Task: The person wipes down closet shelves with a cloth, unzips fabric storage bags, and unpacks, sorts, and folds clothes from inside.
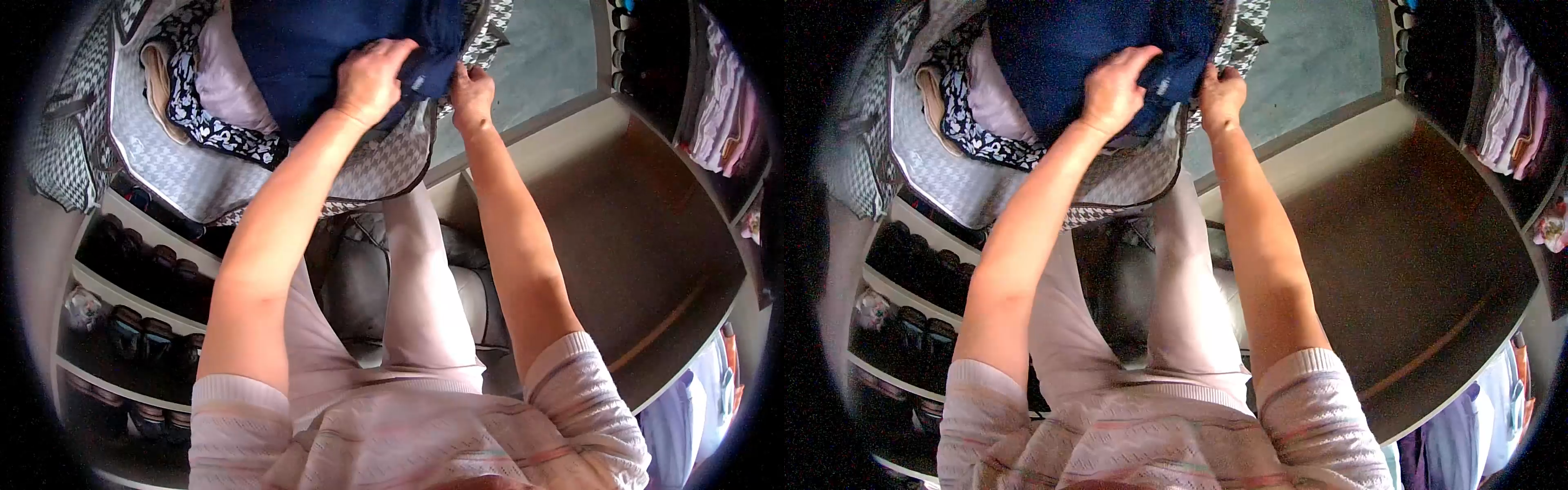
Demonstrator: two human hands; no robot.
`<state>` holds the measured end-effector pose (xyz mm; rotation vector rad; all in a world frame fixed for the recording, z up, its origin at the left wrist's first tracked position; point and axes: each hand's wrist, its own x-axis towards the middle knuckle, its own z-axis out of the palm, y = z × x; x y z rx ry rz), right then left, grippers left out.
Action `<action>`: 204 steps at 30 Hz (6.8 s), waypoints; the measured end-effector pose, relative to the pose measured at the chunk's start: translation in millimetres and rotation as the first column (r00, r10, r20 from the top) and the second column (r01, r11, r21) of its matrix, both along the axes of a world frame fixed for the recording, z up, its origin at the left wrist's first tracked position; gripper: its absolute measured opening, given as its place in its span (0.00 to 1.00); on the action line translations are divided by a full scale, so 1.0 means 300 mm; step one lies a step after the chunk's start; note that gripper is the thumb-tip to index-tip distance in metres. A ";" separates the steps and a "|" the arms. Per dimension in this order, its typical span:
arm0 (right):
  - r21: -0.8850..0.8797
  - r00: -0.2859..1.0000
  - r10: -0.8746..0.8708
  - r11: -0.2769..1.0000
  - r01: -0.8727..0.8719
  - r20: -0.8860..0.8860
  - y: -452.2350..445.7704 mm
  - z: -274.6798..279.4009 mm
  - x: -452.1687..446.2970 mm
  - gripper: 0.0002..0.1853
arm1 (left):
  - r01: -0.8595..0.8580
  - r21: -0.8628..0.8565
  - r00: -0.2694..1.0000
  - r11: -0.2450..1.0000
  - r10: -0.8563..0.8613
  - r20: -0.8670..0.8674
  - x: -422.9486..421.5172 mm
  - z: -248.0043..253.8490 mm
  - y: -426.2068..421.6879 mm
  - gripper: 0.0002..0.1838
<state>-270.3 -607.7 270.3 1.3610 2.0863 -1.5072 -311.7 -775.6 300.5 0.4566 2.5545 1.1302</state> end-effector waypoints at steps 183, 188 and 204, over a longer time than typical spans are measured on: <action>-0.249 1.000 -0.028 0.968 0.027 0.001 -0.029 0.501 0.361 0.36 | -0.450 -0.045 0.870 0.892 0.427 -0.246 0.037 0.256 -0.594 0.15; -0.195 0.983 -0.081 0.974 0.114 0.167 -0.075 0.502 0.183 0.23 | -0.602 -0.367 0.793 0.709 0.474 -0.383 -0.157 0.228 -0.941 0.25; 0.062 0.988 -0.152 0.986 0.154 -0.033 0.075 0.288 0.119 0.09 | -0.434 -0.388 0.900 0.813 0.374 -0.224 -0.327 0.216 -0.934 0.14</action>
